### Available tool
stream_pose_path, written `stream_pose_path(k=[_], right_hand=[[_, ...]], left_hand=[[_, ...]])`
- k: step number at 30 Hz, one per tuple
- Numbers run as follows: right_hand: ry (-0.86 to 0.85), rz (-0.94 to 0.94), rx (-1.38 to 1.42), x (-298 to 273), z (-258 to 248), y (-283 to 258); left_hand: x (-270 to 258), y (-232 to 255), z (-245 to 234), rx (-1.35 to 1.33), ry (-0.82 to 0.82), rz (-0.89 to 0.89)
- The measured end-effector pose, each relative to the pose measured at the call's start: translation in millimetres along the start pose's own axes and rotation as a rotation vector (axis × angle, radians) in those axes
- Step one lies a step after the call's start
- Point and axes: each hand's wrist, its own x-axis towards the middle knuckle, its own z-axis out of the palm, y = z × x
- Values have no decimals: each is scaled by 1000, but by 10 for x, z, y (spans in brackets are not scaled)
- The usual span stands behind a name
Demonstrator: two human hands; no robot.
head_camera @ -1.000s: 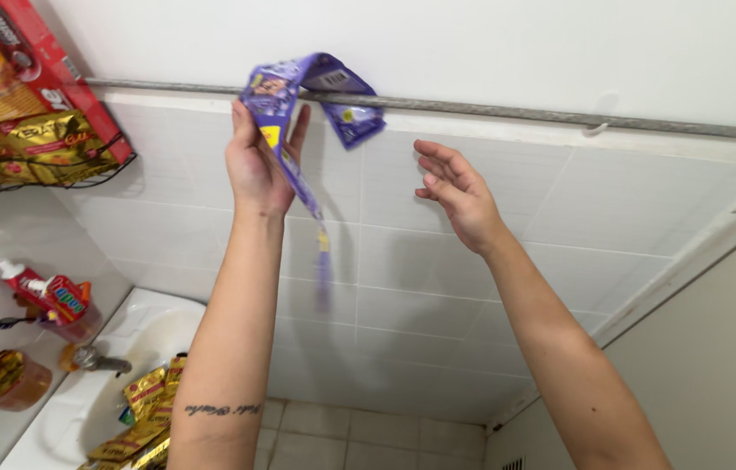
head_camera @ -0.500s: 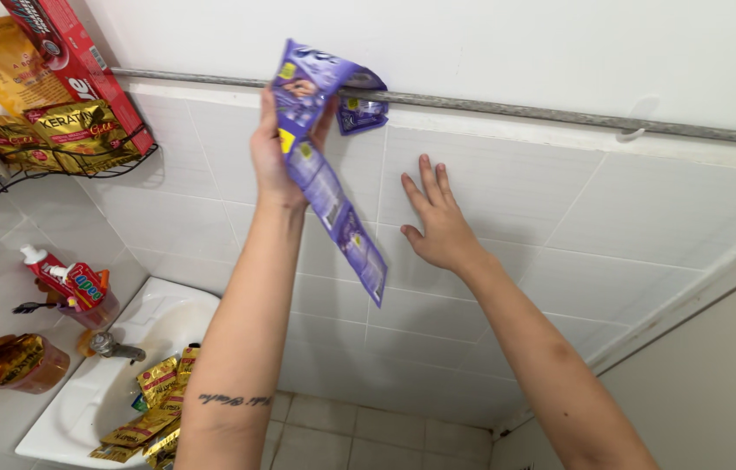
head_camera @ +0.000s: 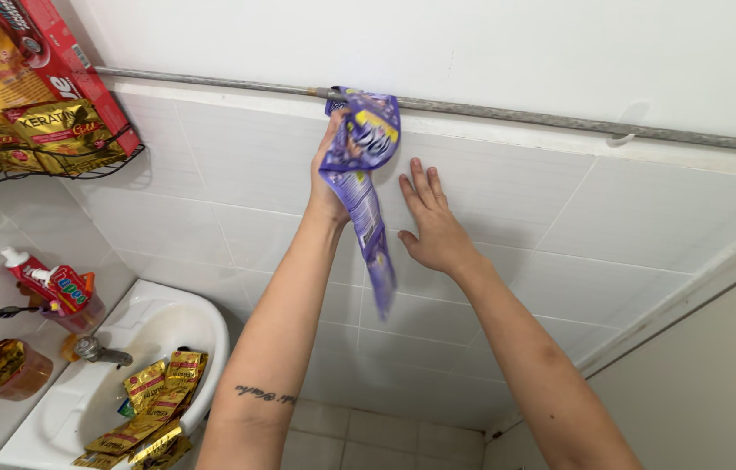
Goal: The person wipes the surfaces of several small packaged items with a cloth in a bathroom. They handle a purple sachet and multiple green-and-yellow sachets, rubbing each with the cloth and placing them into a sink or on a wall-mounted rack.
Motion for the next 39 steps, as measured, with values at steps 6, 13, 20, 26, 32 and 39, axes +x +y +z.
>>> stream_pose_path(k=[6, 13, 20, 26, 32, 39], right_hand=[[-4, 16, -28, 8, -28, -21], [-40, 72, -23, -5, -93, -66], [-48, 73, -47, 17, -67, -50], [53, -18, -33, -17, -8, -16], [158, -4, 89, -47, -15, -108], [262, -55, 293, -101, 212, -259]], left_hand=[[30, 47, -266, -65, 116, 98], [269, 478, -351, -247, 170, 217], [158, 712, -84, -252, 8, 279], [-167, 701, -46, -214, 204, 262], [-533, 621, -144, -193, 222, 178], [-792, 490, -365, -265, 160, 85]])
